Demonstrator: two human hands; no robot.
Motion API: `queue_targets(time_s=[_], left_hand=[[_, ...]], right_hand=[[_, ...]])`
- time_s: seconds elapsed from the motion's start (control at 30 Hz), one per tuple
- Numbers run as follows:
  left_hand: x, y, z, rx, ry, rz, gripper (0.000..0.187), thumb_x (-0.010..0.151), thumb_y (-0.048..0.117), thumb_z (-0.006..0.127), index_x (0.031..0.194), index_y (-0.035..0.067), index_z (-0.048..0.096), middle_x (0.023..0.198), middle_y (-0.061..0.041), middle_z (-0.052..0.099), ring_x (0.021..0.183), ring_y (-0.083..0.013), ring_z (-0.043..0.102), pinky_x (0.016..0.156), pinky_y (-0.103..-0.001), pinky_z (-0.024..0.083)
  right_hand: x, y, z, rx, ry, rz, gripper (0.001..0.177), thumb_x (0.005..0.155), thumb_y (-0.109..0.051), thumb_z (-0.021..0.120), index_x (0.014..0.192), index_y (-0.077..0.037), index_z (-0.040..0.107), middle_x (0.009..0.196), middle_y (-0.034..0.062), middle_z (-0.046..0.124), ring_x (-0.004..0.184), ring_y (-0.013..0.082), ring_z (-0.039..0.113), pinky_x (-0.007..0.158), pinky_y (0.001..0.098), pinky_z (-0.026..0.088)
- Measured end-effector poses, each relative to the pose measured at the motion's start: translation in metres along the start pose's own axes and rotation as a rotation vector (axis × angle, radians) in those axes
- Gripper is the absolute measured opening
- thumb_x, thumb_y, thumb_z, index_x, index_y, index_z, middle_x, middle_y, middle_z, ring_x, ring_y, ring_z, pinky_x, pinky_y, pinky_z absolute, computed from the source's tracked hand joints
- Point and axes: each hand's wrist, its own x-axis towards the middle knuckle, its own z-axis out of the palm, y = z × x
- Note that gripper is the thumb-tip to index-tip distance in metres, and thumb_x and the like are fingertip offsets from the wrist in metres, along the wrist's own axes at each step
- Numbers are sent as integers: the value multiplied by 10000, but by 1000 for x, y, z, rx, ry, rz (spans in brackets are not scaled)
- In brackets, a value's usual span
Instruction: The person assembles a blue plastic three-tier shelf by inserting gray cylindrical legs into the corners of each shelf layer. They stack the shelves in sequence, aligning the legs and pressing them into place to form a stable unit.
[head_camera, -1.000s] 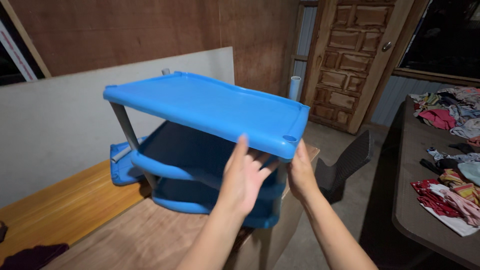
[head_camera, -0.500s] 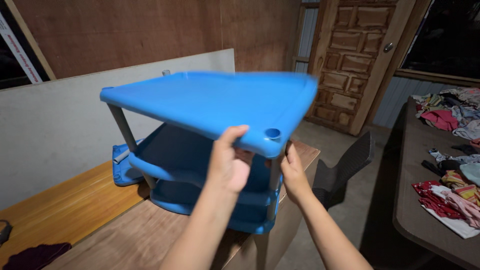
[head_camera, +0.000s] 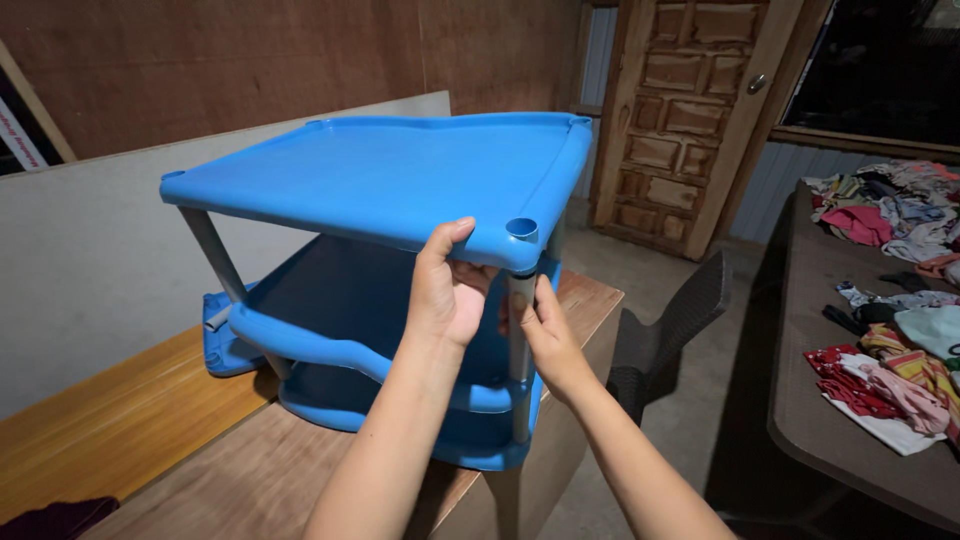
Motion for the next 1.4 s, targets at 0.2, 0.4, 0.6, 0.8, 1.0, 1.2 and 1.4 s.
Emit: queue_targets(time_s=[0.2, 0.4, 0.6, 0.8, 1.0, 1.2, 1.4], left_hand=[[0, -6, -6, 78, 47, 48, 145, 871, 151, 711, 925, 31, 651, 917, -87, 670, 882, -215, 672, 840, -380, 540], [6, -10, -10, 107, 34, 72, 158, 870, 136, 716, 960, 21, 657, 963, -97, 664, 955, -237, 664, 911, -417, 533], [-4, -9, -12, 145, 29, 93, 154, 860, 122, 691, 973, 25, 649, 943, -104, 671, 916, -249, 676, 849, -430, 544], [-16, -7, -3, 135, 142, 131, 154, 819, 120, 658, 938, 22, 645, 890, -99, 686, 854, -253, 691, 786, -416, 563], [-9, -10, -7, 141, 58, 151, 128, 872, 119, 675, 940, 17, 637, 890, -96, 651, 851, -232, 666, 778, -397, 544], [-8, -12, -11, 125, 84, 108, 138, 853, 128, 693, 930, 25, 640, 901, -85, 655, 860, -223, 676, 790, -391, 562], [-11, -11, -7, 111, 87, 113, 168, 846, 120, 689, 960, 7, 638, 938, -98, 661, 885, -227, 689, 785, -388, 585]], right_hand=[[1, -2, 3, -45, -18, -47, 428, 1050, -452, 478, 1310, -112, 479, 959, 37, 580, 860, 141, 598, 794, 304, 514], [-3, 1, 1, -13, -25, -50, 425, 1041, -415, 508, 1336, -113, 458, 976, 41, 581, 879, 147, 592, 812, 312, 518], [-6, -2, 2, -51, -45, -61, 407, 1066, -424, 491, 1299, -91, 488, 958, 51, 576, 871, 153, 583, 806, 318, 510], [-6, 0, 0, -88, -67, -109, 398, 1086, -453, 467, 1207, -74, 473, 936, 45, 550, 860, 149, 574, 805, 309, 506], [-6, 1, 1, -115, -52, -102, 410, 1064, -444, 500, 1228, -70, 455, 956, 45, 544, 868, 146, 571, 805, 313, 514], [-6, 1, 2, -157, -37, -111, 420, 1060, -430, 501, 1285, -82, 435, 937, 42, 548, 835, 148, 584, 778, 307, 513], [-10, 1, 3, -168, -23, -90, 429, 1052, -413, 517, 1312, -82, 434, 951, 36, 547, 832, 140, 582, 774, 299, 509]])
